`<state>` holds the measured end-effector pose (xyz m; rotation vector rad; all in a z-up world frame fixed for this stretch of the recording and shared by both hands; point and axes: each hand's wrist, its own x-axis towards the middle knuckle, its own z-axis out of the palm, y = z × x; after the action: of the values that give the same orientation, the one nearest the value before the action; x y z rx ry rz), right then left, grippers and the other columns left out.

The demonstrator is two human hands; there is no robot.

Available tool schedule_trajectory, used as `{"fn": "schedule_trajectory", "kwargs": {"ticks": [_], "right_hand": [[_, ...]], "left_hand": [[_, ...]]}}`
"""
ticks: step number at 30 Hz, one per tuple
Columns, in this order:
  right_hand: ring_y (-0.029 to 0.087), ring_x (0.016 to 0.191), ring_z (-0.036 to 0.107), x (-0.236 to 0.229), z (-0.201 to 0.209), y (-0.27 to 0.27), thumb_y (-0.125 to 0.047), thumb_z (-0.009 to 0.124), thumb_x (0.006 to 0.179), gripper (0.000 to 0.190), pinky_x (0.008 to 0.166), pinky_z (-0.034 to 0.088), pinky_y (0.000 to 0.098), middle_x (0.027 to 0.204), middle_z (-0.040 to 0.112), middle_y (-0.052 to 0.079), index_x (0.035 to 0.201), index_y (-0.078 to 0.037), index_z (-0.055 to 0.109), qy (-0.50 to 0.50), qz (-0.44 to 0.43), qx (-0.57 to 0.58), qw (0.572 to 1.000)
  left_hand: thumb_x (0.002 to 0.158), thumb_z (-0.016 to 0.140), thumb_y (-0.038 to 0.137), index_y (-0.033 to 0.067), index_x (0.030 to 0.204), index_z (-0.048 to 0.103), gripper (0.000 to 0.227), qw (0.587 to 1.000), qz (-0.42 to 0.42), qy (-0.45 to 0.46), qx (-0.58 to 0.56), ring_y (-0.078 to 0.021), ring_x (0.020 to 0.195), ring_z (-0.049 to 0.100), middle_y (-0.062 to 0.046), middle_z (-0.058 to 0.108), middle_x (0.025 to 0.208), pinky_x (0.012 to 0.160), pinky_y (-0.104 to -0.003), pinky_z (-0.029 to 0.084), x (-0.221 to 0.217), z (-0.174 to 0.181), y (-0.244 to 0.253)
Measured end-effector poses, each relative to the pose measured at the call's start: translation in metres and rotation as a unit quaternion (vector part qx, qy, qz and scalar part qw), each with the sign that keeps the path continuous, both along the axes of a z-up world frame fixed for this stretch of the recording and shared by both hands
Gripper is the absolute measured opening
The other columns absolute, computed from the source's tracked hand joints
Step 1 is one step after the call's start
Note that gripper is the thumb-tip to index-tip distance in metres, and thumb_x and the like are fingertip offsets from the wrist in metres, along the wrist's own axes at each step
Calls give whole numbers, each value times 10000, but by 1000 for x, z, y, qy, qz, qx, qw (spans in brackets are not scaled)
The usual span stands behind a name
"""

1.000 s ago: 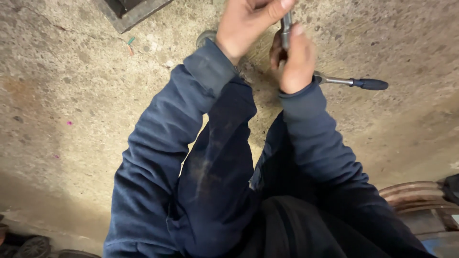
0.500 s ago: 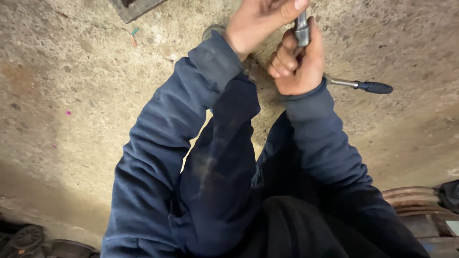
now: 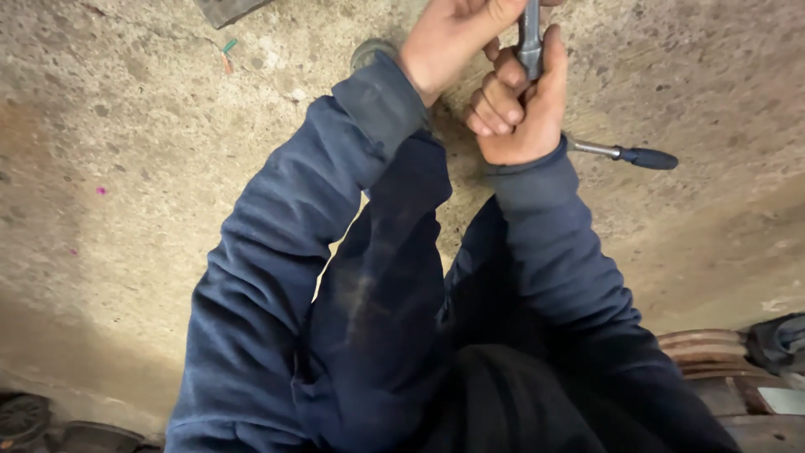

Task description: The person kneels on the workshop floor and uses a socket wrench with an extension bar to loosen bolts on an electric motor mounted on a metal stand. They reposition the wrench repeatedly on the bolts, then lift the motor's round fan cover aside and pick up a loose bolt from the floor.

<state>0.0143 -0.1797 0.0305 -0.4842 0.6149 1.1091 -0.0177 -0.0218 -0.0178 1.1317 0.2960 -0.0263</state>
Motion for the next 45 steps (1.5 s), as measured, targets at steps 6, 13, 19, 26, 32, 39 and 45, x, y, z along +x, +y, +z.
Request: {"fn": "schedule_trajectory", "kwargs": {"ticks": [6,13,19,26,32,39,45], "right_hand": [[175,657,440,-10,8,6,-552,433,1165,570,594,350,323,787,495,65,1165,2,571,-528,105,-246,806],[128,541,346,-10,2,17,-511,459,1086,491,501,271,301,700,431,4,1029,-44,597,-314,22,-239,919],[108,491,357,5,18,-9,-576,399,1098,539,470,287,291,631,438,-8,863,-109,529,-312,35,-231,921],[105,696,584,12,38,-119,-374,496,1090,364,650,476,284,777,627,11,1028,-44,636,-447,161,-292,830],[140,720,663,-7,38,-185,-270,556,1041,273,679,527,297,805,692,44,1136,-36,660,-422,123,-327,837],[326,746,654,104,57,-223,-258,627,1053,222,655,483,417,826,650,156,1089,-39,637,-563,87,-462,679],[317,642,648,160,66,-212,-313,659,1067,276,570,465,431,736,615,139,1035,-42,617,-575,109,-467,663]], "left_hand": [[1135,607,332,83,1256,720,299,999,32,-17,23,-133,1008,783,-21,796,1142,915,-336,681,-2,-14,-1],[1085,683,286,57,1164,757,253,997,73,9,34,-139,913,774,-30,805,992,803,-324,656,5,-7,-13],[1065,698,239,37,1209,719,249,999,44,15,1,-142,949,787,-44,784,1053,838,-302,683,14,16,-16],[1087,658,160,-5,1247,652,230,982,-124,120,78,-98,893,625,-39,700,1000,791,-275,549,16,40,-85],[1054,619,99,-15,1258,582,237,930,-264,228,-113,-125,1012,676,-58,709,1119,909,-282,560,44,46,-130],[1102,606,187,-24,1348,567,327,938,-299,160,-70,-150,1019,669,-89,711,1178,911,-313,566,167,47,-180],[1096,600,251,-8,1398,529,405,956,-253,125,-82,-212,1107,710,-148,706,1291,990,-366,589,215,66,-165]]}}
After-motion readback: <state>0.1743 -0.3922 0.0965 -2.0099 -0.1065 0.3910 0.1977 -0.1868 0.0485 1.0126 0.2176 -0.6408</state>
